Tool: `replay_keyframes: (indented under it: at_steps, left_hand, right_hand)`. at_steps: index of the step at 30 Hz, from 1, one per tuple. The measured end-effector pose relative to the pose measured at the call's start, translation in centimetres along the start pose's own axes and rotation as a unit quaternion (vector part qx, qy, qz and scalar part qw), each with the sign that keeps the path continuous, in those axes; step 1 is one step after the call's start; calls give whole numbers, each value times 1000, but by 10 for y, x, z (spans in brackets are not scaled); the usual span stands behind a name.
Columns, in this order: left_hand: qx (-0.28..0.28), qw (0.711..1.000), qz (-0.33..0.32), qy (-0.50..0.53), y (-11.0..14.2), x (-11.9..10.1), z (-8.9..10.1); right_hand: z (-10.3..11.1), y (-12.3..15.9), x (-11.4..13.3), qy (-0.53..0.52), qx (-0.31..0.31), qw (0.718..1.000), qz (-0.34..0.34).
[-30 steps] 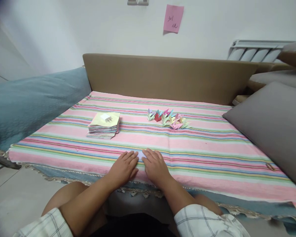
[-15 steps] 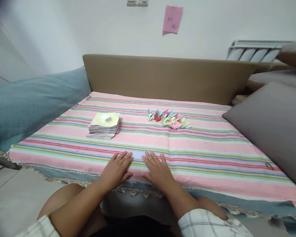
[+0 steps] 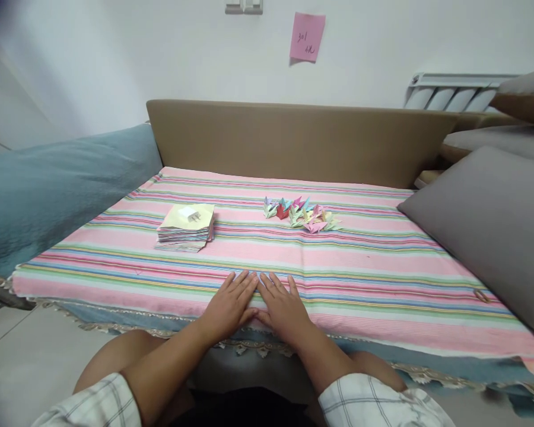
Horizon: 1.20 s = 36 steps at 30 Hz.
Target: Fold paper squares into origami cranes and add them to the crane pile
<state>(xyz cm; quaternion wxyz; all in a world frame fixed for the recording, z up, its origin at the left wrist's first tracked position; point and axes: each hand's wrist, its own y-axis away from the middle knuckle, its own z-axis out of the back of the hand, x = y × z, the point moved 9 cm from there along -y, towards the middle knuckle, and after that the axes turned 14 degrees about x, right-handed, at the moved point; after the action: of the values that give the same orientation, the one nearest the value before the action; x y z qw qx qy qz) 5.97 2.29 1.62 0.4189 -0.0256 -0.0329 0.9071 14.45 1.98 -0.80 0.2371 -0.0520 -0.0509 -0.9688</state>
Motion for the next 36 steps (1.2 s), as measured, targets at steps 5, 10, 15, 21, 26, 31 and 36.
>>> replay_keyframes:
  at_steps: [5, 10, 15, 21, 26, 31, 36]
  left_hand:
    - [28, 999, 19, 0, -5, 6, -17]
    - [25, 1000, 15, 10, -4, 7, -15]
    - [31, 999, 29, 22, -5, 8, -17]
    - [47, 996, 29, 77, -6, 14, -13]
    - [-9, 990, 29, 137, -12, 32, 8]
    - [-69, 988, 41, 132, -15, 44, 21]
    - [-47, 991, 52, 112, -10, 35, 21]
  right_hand:
    - [0, 5, -6, 19, 10, 1000, -8]
    - [11, 18, -29, 12, -17, 996, -85]
    - [29, 24, -31, 32, -105, 984, -142]
    - [18, 5, 24, 24, -132, 991, 29]
    - [21, -2, 14, -20, -178, 984, 4]
    - [31, -10, 3, -27, -197, 980, 9]
    - [40, -19, -7, -13, -197, 980, -32]
